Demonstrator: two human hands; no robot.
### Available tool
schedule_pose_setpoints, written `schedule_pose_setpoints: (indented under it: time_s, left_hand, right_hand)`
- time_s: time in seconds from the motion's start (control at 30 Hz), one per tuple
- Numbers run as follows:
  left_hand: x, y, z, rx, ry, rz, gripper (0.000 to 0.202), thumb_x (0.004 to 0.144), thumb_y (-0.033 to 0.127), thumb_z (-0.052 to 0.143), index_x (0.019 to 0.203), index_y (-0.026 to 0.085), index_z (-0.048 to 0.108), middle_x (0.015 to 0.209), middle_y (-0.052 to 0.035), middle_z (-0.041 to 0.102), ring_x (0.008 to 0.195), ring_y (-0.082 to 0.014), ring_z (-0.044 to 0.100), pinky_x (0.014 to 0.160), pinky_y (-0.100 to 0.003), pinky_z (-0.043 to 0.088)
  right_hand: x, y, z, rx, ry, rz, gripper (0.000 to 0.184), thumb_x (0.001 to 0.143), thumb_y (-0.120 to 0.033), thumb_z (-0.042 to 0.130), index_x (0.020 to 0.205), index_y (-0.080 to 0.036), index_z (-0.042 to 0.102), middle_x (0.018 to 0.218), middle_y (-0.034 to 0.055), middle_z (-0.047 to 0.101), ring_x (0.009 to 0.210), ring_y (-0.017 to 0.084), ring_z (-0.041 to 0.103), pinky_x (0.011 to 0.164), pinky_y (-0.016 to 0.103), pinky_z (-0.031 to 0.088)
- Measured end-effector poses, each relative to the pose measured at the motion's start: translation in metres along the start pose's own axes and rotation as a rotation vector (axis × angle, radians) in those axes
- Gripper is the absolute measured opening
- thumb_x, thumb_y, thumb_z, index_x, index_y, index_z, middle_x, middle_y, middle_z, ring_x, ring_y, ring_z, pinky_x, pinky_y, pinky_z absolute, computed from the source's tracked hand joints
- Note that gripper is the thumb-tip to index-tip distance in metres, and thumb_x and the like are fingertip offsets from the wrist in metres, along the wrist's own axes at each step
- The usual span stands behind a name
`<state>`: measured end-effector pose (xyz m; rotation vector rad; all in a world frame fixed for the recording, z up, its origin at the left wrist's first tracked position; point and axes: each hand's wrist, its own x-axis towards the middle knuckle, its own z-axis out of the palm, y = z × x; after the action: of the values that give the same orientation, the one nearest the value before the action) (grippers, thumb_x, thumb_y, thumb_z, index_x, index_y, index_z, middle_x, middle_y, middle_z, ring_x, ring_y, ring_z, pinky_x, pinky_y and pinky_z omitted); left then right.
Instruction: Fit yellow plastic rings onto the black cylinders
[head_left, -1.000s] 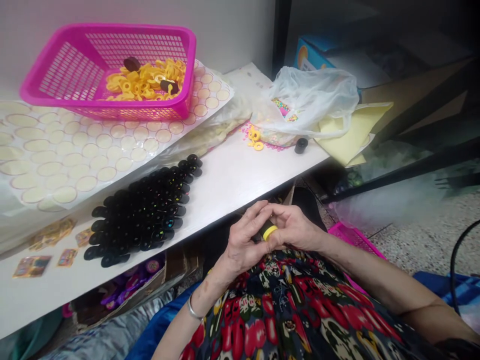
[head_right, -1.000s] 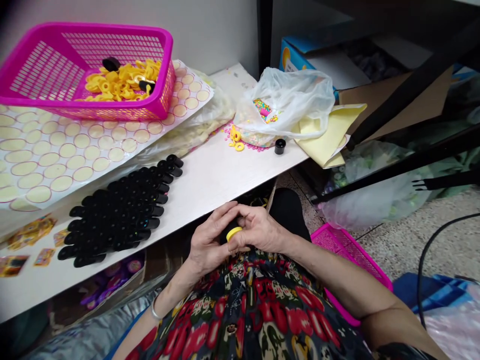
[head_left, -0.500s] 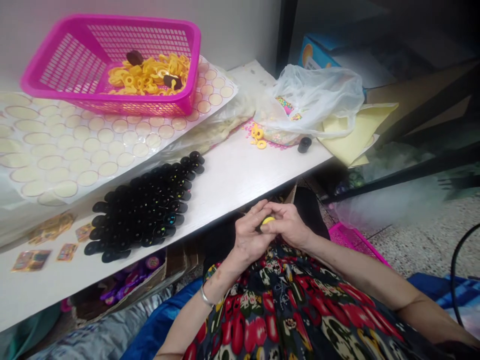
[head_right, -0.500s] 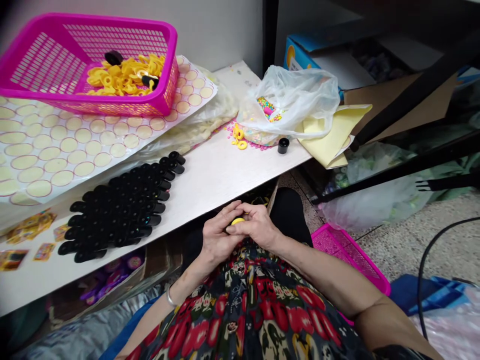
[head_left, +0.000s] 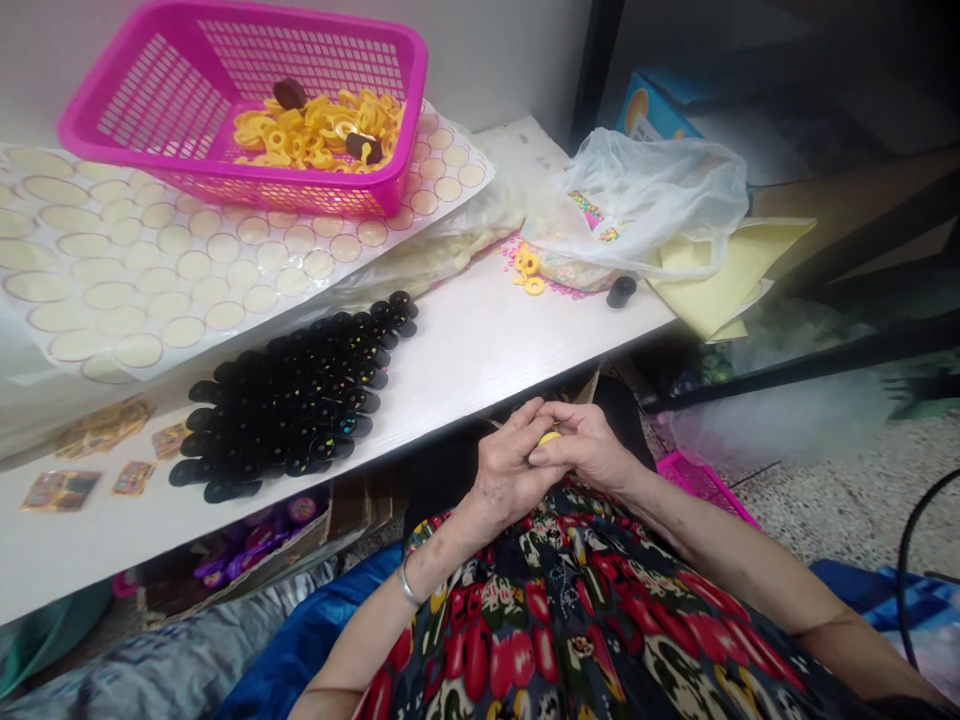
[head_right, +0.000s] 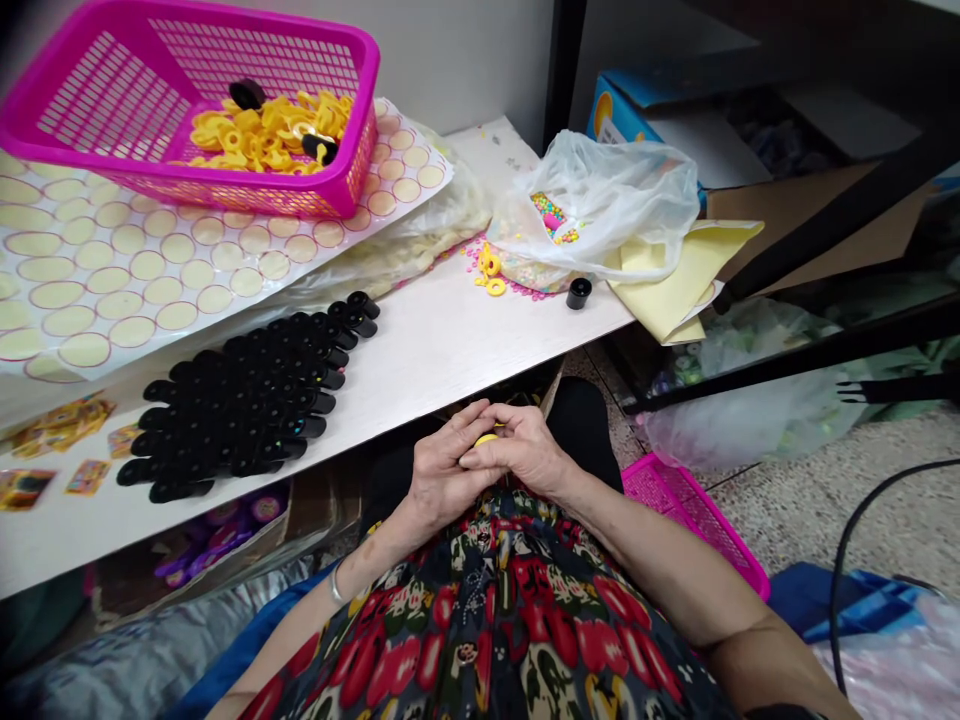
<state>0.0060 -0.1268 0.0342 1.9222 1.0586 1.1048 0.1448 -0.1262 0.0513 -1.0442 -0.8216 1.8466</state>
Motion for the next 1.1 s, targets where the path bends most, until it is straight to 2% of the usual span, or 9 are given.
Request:
schedule_pose_setpoints:
  time_s: [0.1, 0.23, 0.3, 0.4, 0.57, 0.67, 0.8, 0.9, 1.1]
  left_hand:
    - [0.006, -0.002, -0.007, -0.021, -0.086, -0.014, 0.057, 0.060, 0.036, 0.077, 0.112, 0.017, 0.062, 0.115, -0.0135, 0.061, 0.103, -0.0260, 0.061, 0.091, -0.040, 0.051]
    - [0.018, 0.003, -0.021, -0.042, -0.237, -0.016, 0.045, 0.065, 0.032, 0.073, 0.107, 0.019, 0.064, 0.117, -0.0121, 0.059, 0.107, -0.0248, 0.058, 0.092, -0.041, 0.049]
    - [0.022, 0.008, -0.023, -0.020, -0.187, -0.025, 0.035, 0.069, 0.029, 0.071, 0.102, 0.018, 0.066, 0.114, -0.0107, 0.060, 0.106, -0.0231, 0.058, 0.092, -0.038, 0.048]
    - [0.023, 0.012, -0.022, 0.024, -0.055, -0.053, 0.028, 0.068, 0.026, 0.071, 0.094, 0.017, 0.066, 0.097, -0.0075, 0.066, 0.089, -0.0188, 0.062, 0.081, -0.031, 0.052]
    - [0.024, 0.014, -0.020, 0.063, -0.019, -0.087, 0.024, 0.068, 0.023, 0.070, 0.090, 0.016, 0.066, 0.084, -0.0047, 0.065, 0.078, -0.0155, 0.060, 0.072, -0.027, 0.050]
    - [0.026, 0.017, -0.026, -0.190, -0.136, -0.260, 0.036, 0.065, 0.026, 0.073, 0.098, 0.016, 0.065, 0.090, -0.0059, 0.065, 0.082, -0.0164, 0.060, 0.073, -0.028, 0.050]
    - [0.027, 0.017, -0.034, -0.491, -0.313, -0.512, 0.037, 0.072, 0.033, 0.067, 0.104, 0.013, 0.063, 0.085, -0.0059, 0.068, 0.068, -0.0145, 0.062, 0.062, -0.026, 0.051]
    - [0.026, 0.014, -0.036, -0.292, -0.265, -0.341, 0.032, 0.071, 0.033, 0.068, 0.096, 0.013, 0.066, 0.081, -0.0060, 0.069, 0.067, -0.0154, 0.062, 0.062, -0.026, 0.052]
    - [0.016, -0.001, -0.022, 0.222, 0.032, 0.385, 0.028, 0.076, 0.015, 0.060, 0.103, 0.015, 0.062, 0.091, -0.0115, 0.068, 0.081, -0.0190, 0.063, 0.071, -0.033, 0.053]
  right_hand:
    - [0.004, 0.003, -0.005, 0.059, -0.019, 0.016, 0.021, 0.061, -0.024, 0.074, 0.078, -0.012, 0.066, 0.060, -0.0026, 0.056, 0.052, 0.007, 0.047, 0.048, 0.019, 0.037]
    - [0.008, 0.000, -0.015, 0.010, -0.193, 0.038, 0.036, 0.064, -0.033, 0.073, 0.092, -0.012, 0.067, 0.067, -0.0002, 0.057, 0.056, 0.008, 0.049, 0.050, 0.021, 0.041]
    - [0.008, -0.005, -0.017, -0.061, -0.195, 0.011, 0.046, 0.066, -0.035, 0.072, 0.107, -0.015, 0.062, 0.080, 0.0021, 0.060, 0.063, 0.010, 0.052, 0.055, 0.023, 0.045]
    - [0.005, -0.015, -0.017, -0.244, -0.038, -0.166, 0.055, 0.062, -0.031, 0.076, 0.113, -0.021, 0.057, 0.098, 0.0037, 0.057, 0.069, 0.010, 0.053, 0.056, 0.022, 0.046]
    - [-0.005, -0.025, -0.015, -0.581, -0.022, -0.468, 0.029, 0.073, -0.024, 0.066, 0.102, -0.020, 0.063, 0.091, 0.0035, 0.056, 0.068, 0.010, 0.051, 0.058, 0.024, 0.045]
    - [-0.009, -0.028, -0.018, -0.664, 0.000, -0.533, 0.027, 0.077, -0.023, 0.062, 0.103, -0.019, 0.063, 0.091, 0.0051, 0.057, 0.075, 0.012, 0.054, 0.061, 0.026, 0.046]
    - [-0.010, -0.032, -0.020, -0.717, -0.018, -0.553, 0.028, 0.077, -0.022, 0.061, 0.105, -0.018, 0.064, 0.090, 0.0062, 0.059, 0.079, 0.015, 0.056, 0.068, 0.029, 0.047]
    - [-0.011, -0.034, -0.016, -0.730, -0.031, -0.534, 0.028, 0.077, -0.021, 0.061, 0.105, -0.019, 0.065, 0.084, 0.0056, 0.060, 0.077, 0.016, 0.056, 0.069, 0.030, 0.048]
    - [-0.009, -0.027, -0.007, -0.455, 0.048, -0.312, 0.021, 0.075, -0.028, 0.063, 0.092, -0.018, 0.070, 0.070, 0.0010, 0.053, 0.052, 0.009, 0.053, 0.046, 0.024, 0.048]
